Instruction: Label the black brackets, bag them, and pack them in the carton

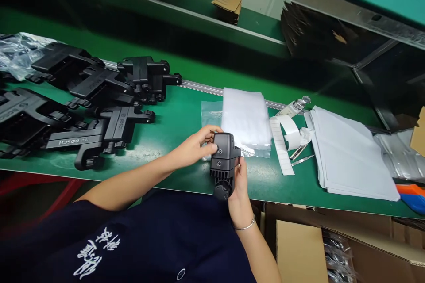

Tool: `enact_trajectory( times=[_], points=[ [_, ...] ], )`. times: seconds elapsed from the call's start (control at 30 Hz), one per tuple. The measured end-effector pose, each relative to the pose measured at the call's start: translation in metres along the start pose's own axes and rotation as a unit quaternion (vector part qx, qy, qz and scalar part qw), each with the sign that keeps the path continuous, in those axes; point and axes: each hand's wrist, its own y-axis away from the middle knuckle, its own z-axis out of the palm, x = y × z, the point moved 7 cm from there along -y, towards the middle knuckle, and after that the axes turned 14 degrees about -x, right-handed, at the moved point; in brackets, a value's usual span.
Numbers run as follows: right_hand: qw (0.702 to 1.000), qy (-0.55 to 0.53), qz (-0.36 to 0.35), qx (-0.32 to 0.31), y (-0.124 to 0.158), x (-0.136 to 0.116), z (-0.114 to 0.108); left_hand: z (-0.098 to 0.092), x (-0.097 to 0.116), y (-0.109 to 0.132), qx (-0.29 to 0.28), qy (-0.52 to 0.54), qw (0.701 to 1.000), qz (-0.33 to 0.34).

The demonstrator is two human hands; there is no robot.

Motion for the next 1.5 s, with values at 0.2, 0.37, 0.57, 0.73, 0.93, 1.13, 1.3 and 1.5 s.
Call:
enact_trajectory(
  times=[0.2, 0.37, 0.57, 0.73, 0.93, 1.13, 1.3, 1.5],
  points=[
    [0.999, -0.046, 0.015, 0.019, 0.004, 0.002, 0.005, -0.01, 0.009, -0.003, 0.028, -0.03, 0.999, -0.003],
    [0.975, -0.174, -0.068, 0.123, -0.016, 0.011, -0.013, -0.003, 0.007, 0.026, -0.081, -0.087, 0.993, -0.011],
    [0.98, -0.133, -0.126, 0.082, -0.006, -0.007, -0.031, -0.016, -0.014, 0.045, -0.037, 0.038, 0.998, -0.021],
    [0.99, -0.137, -0.007, 0.013, -0.028, -0.011, -0.031, -0.002, -0.054, 0.048, -0.017, 0.35, 0.929, -0.121],
    [0.992, -0.121, 0.044, 0.013, -0.037, -0.013, -0.023, 0.006, -0.083, 0.055, -0.007, 0.457, 0.872, -0.176],
    [0.987, 0.146, -0.07, 0.005, -0.028, -0.066, 0.007, -0.004, -0.106, 0.044, 0.03, 0.497, 0.831, -0.248],
    [0.951, 0.261, -0.165, -0.018, -0.02, -0.095, 0.041, -0.006, -0.094, 0.028, 0.011, 0.506, 0.835, -0.216],
    [0.963, 0.231, -0.121, -0.073, -0.054, -0.067, -0.031, -0.043, -0.082, 0.048, 0.08, 0.254, 0.941, -0.211]
  ],
)
